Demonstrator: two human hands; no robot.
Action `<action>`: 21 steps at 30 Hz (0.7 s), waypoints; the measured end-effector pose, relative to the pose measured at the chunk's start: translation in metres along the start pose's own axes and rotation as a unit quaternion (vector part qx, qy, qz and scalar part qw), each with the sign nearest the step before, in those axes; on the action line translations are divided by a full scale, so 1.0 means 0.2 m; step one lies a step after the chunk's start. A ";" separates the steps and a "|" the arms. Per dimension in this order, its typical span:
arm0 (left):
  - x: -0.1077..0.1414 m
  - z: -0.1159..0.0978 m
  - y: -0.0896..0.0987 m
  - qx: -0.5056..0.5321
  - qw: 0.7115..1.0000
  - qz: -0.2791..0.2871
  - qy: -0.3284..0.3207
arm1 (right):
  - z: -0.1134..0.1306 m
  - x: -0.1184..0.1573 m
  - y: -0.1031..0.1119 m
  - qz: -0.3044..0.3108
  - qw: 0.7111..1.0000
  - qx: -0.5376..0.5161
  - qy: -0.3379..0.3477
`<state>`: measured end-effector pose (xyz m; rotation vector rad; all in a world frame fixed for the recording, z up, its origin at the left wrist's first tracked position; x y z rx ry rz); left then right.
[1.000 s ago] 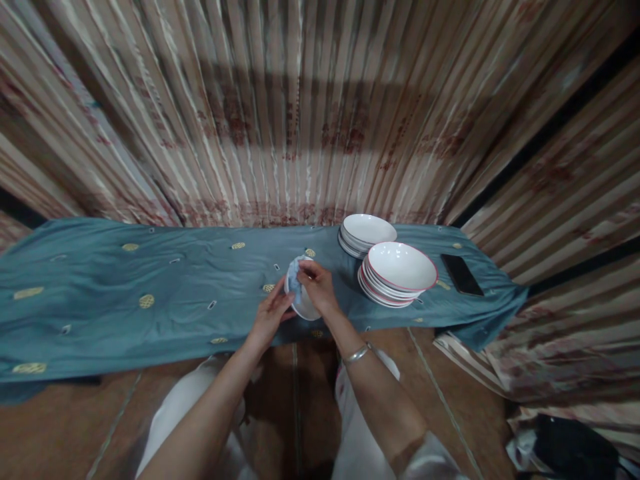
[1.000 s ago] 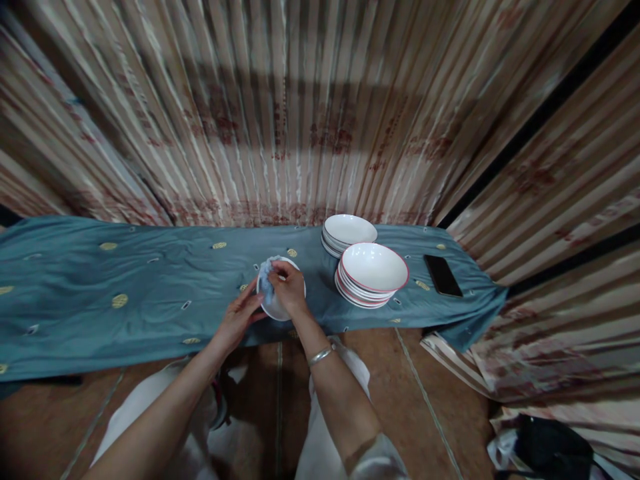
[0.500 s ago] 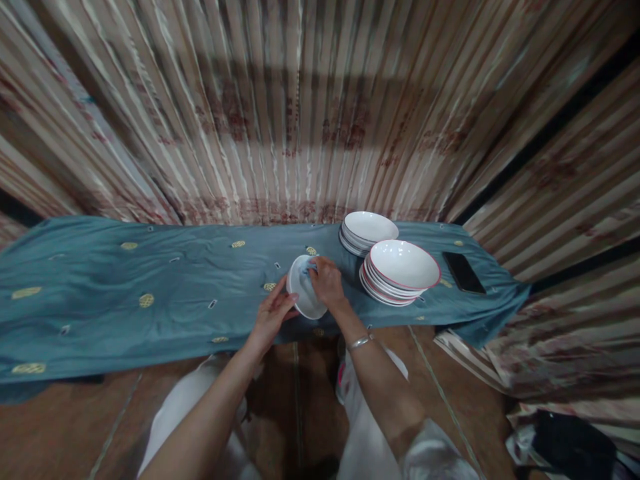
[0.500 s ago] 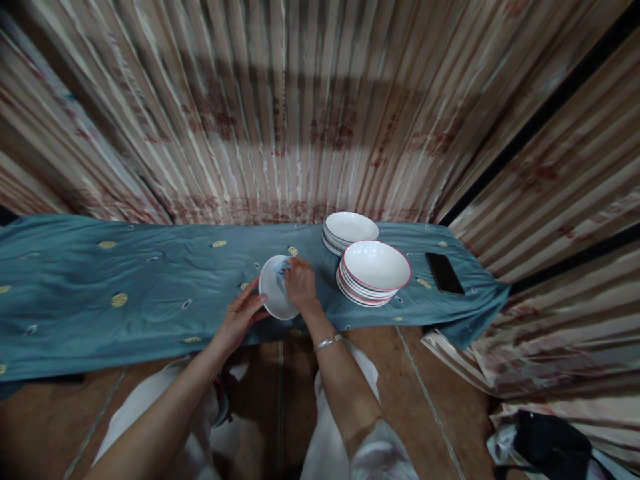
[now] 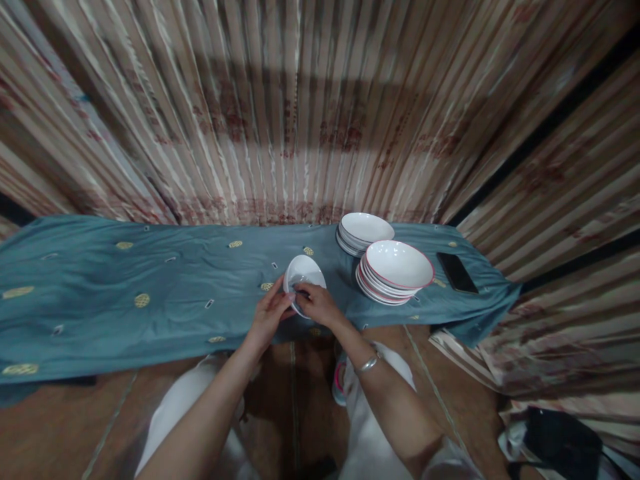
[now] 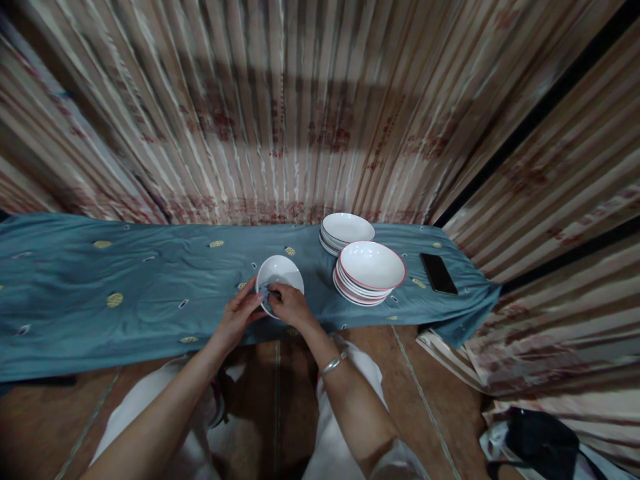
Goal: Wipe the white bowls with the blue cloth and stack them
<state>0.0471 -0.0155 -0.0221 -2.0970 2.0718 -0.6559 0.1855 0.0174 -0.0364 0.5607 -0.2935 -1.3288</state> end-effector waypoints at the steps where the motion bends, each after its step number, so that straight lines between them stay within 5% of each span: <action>1: 0.00 0.00 0.00 0.000 1.000 -0.001 -0.001 | 0.00 0.00 0.01 0.014 0.999 -0.042 -0.007; 7: -0.01 0.00 0.00 -0.013 1.000 0.000 -0.010 | 0.05 0.02 0.05 0.071 0.940 -0.328 -0.055; 14: -0.01 -0.05 -0.02 -0.108 0.985 -0.026 -0.131 | 0.14 0.02 0.07 0.046 0.852 -0.513 -0.094; 21: 0.03 -0.08 -0.04 -0.182 0.967 0.009 -0.176 | 0.23 0.03 0.09 -0.045 0.895 -0.440 -0.056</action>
Point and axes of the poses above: each hand's wrist, its own x-axis away from the middle knuckle, its own y-axis out of the back of the hand, z = x × y, the point moved 1 cm from there along -x, towards the middle knuckle, and after that the axes turned 2 degrees about z, right-handed, at the moved point
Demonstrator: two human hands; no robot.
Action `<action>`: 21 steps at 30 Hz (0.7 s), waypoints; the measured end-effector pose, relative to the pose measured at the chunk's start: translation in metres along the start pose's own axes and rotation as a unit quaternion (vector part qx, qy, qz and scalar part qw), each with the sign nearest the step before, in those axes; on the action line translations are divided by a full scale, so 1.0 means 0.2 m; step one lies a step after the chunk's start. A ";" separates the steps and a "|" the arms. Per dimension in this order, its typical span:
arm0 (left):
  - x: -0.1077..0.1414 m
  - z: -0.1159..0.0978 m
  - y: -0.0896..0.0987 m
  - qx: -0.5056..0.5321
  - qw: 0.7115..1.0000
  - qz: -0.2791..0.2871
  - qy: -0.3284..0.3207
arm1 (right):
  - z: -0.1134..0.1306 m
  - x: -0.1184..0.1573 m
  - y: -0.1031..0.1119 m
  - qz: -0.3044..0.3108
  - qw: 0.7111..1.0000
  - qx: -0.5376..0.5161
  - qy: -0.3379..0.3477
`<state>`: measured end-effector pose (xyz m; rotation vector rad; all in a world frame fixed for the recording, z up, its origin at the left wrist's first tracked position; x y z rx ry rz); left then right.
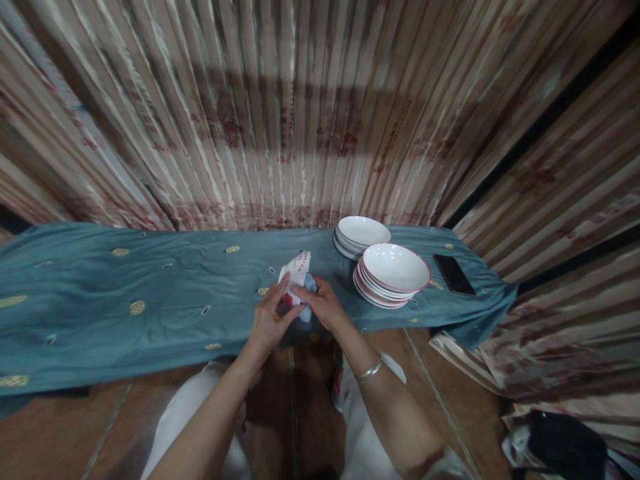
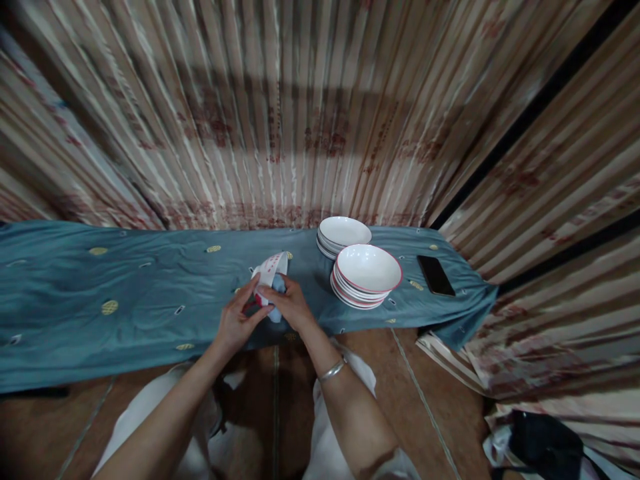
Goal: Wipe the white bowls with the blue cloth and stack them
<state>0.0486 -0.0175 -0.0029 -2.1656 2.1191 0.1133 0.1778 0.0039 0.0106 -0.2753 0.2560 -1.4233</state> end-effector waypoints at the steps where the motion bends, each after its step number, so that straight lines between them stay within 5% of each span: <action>1: 0.00 0.00 0.00 -0.002 1.000 0.002 -0.006 | 0.00 0.00 0.00 -0.012 1.000 0.015 0.014; 9: -0.01 0.03 0.01 0.016 1.000 -0.024 -0.004 | 0.01 -0.03 0.12 -0.083 0.993 -0.080 -0.001; 14: -0.09 0.09 0.07 0.192 0.958 -0.155 0.147 | 0.03 -0.04 0.19 -0.071 0.986 -0.144 -0.045; 17: -0.12 0.09 0.10 0.273 0.925 -0.100 0.246 | 0.02 -0.03 0.20 -0.043 0.987 -0.141 -0.058; 21: -0.11 0.06 0.13 0.327 0.903 -0.045 0.275 | 0.02 -0.05 0.22 -0.014 0.990 -0.124 -0.060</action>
Point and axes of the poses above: each hand's wrist, its own x-axis away from the middle knuckle, its own y-axis out of the back of the hand, z = x × y, the point moved 1 cm from there along -x, towards the middle knuckle, and after that the axes turned 2 degrees about z, right-handed, at the moved point
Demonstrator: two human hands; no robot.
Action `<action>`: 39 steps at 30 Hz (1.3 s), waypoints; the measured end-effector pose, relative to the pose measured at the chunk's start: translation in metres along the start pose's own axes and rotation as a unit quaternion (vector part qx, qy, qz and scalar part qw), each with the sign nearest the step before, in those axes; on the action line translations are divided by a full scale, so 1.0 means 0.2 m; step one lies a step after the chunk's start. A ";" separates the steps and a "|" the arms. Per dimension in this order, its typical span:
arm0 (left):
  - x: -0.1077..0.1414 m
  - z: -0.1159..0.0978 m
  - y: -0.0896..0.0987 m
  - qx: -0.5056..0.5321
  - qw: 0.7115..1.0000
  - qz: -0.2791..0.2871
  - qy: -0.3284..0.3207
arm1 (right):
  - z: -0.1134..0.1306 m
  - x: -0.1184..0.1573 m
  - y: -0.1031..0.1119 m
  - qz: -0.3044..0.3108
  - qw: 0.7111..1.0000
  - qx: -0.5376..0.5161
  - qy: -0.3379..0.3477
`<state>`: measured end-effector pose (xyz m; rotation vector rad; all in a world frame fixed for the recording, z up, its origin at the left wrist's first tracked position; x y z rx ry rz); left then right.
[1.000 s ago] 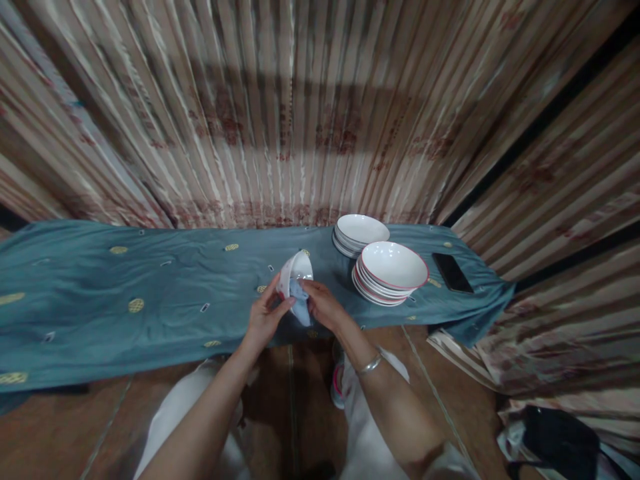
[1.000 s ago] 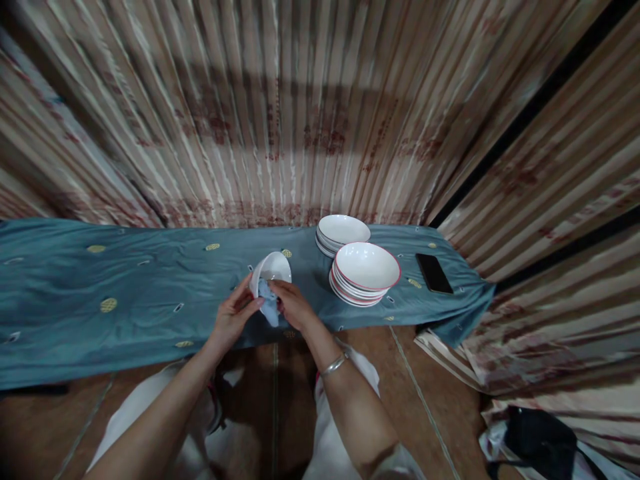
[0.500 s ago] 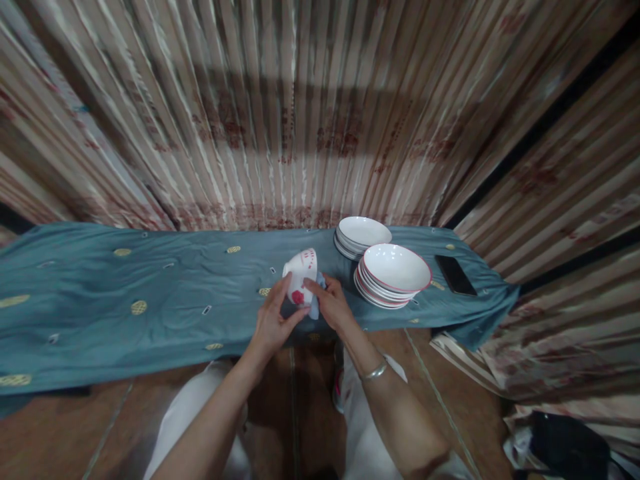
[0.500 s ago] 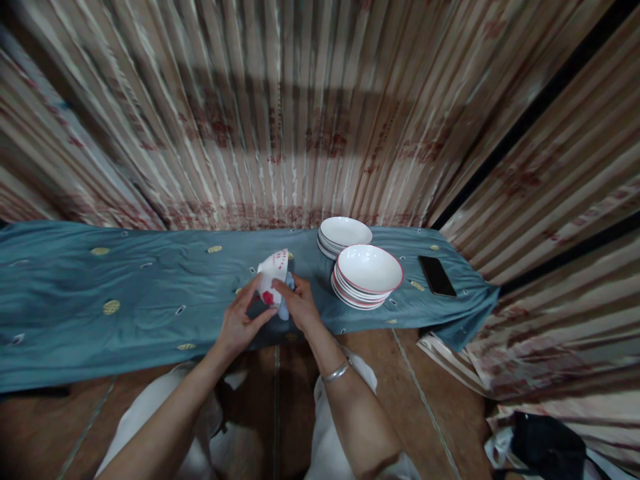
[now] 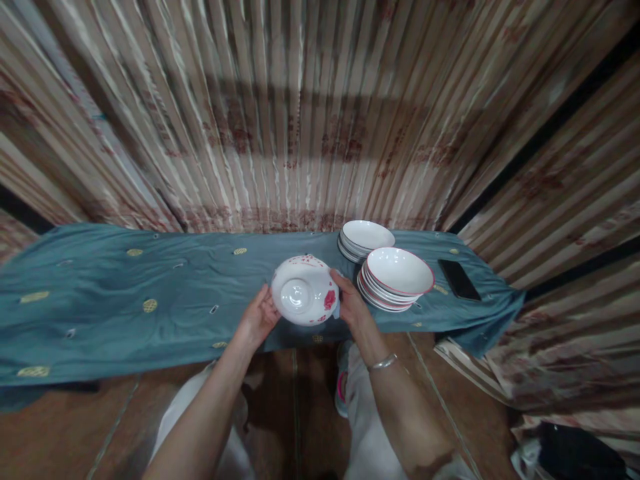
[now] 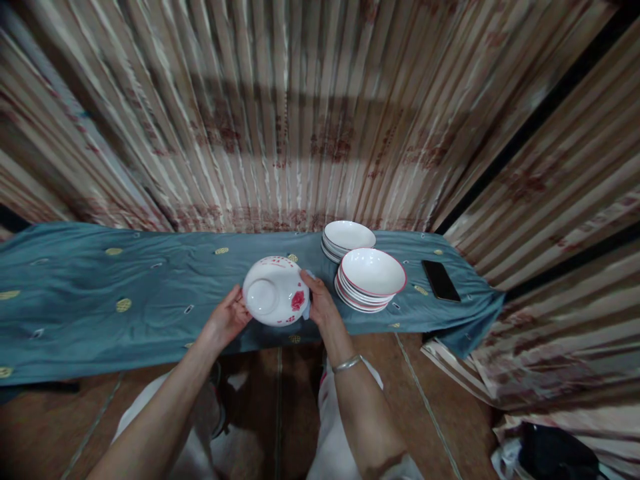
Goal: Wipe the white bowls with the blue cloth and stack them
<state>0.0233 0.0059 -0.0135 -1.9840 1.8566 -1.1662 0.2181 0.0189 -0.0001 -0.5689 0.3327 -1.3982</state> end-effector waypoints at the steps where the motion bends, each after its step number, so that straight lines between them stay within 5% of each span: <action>1: 0.01 -0.01 0.00 0.012 1.000 0.003 0.003 | 0.00 -0.01 0.00 0.003 1.000 0.006 0.001; 5: 0.06 -0.02 -0.02 0.046 0.999 0.007 0.000 | 0.00 -0.06 0.03 -0.039 0.997 0.049 0.035; 10: 0.06 -0.01 -0.02 0.023 0.996 0.022 -0.079 | -0.03 -0.14 0.04 -0.105 0.969 0.176 0.139; 15: 0.06 0.02 -0.01 -0.007 0.993 0.032 -0.115 | -0.03 -0.14 -0.02 -0.079 0.922 0.315 0.211; 19: 0.06 0.03 -0.02 -0.007 0.992 0.033 -0.123 | -0.03 -0.05 -0.10 -0.009 0.847 0.440 0.299; 28: 0.04 0.04 0.00 0.037 0.991 0.038 -0.126 | -0.05 0.13 -0.27 0.066 0.611 0.707 0.350; 33: 0.04 0.04 0.01 0.065 0.989 0.022 -0.133 | -0.12 0.17 -0.34 0.096 0.555 0.734 0.378; 39: 0.05 0.02 -0.02 0.121 0.991 -0.014 -0.055 | -0.22 0.17 -0.36 0.124 0.519 0.743 0.403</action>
Point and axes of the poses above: each hand's wrist, its own x-axis away from the middle knuckle, its own y-axis out of the back of the hand, z = x × y, the point moved 1 cm from there along -x, towards the middle knuckle, and after that the axes turned 2 degrees about z, right-handed, at the moved point
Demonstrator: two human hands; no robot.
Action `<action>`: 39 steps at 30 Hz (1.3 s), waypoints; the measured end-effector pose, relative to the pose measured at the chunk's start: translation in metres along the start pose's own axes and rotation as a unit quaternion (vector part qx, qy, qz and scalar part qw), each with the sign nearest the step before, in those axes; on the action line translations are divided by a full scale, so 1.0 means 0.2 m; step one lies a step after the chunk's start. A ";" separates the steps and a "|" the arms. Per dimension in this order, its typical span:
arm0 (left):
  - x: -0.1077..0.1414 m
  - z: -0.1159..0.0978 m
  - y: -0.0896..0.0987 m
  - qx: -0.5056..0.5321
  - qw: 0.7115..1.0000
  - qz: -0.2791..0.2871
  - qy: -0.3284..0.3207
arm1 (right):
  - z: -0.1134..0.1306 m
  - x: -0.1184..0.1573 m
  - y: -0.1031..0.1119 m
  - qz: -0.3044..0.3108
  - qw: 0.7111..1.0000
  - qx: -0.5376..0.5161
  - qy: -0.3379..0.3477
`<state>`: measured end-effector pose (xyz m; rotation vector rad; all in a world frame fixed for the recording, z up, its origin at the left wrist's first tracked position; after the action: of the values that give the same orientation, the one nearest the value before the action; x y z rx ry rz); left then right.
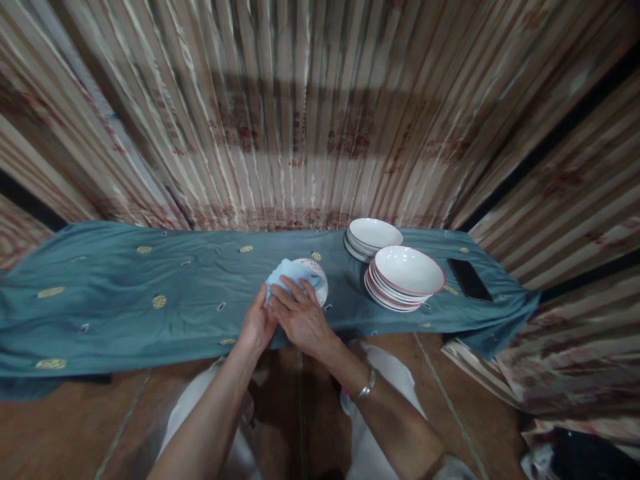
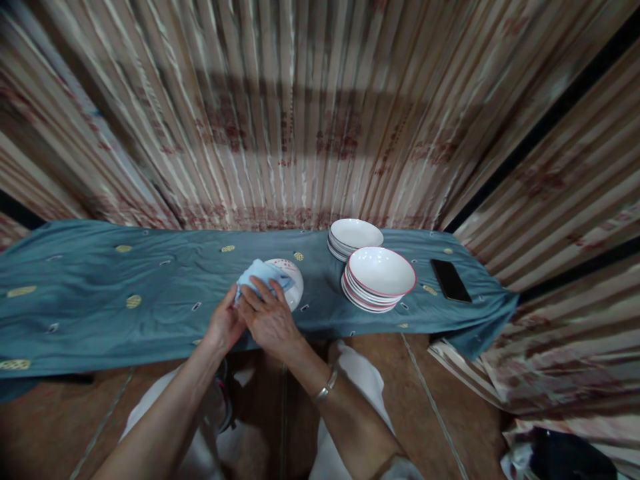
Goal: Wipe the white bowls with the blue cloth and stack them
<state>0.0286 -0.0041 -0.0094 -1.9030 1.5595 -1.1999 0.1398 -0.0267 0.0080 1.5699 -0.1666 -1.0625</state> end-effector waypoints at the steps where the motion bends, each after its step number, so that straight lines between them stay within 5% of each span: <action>1: 0.00 0.00 -0.01 0.008 1.000 0.006 -0.006 | -0.01 0.00 0.00 -0.004 1.000 0.003 -0.007; 11: -0.01 0.05 -0.02 -0.013 0.998 0.052 -0.038 | -0.18 -0.03 0.08 -0.027 0.980 -0.099 -0.170; 18: -0.02 0.05 0.01 -0.048 0.996 0.033 -0.061 | -0.38 0.03 -0.01 -0.084 0.913 -0.307 -0.255; 23: -0.02 0.05 0.01 -0.077 0.994 0.021 -0.074 | -0.43 0.06 -0.04 -0.094 0.876 -0.359 -0.310; 33: 0.01 0.06 -0.01 -0.078 0.992 0.055 -0.088 | -0.27 0.03 0.07 -0.073 0.968 -0.159 -0.182; 39: 0.01 0.05 -0.01 -0.071 0.991 0.057 -0.100 | -0.12 -0.02 0.11 -0.007 0.991 -0.030 -0.133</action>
<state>0.0372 -0.0085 -0.0128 -1.9260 1.6569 -0.8424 0.1634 -0.0139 0.0268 1.3739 -0.3020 -1.2755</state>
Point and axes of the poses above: each hand's wrist, its own x-axis away from the middle knuckle, its own y-axis out of the back of the hand, z = x × y, the point moved 1 cm from there along -x, towards the middle knuckle, and after that the axes turned 2 degrees about z, right-handed, at the moved point
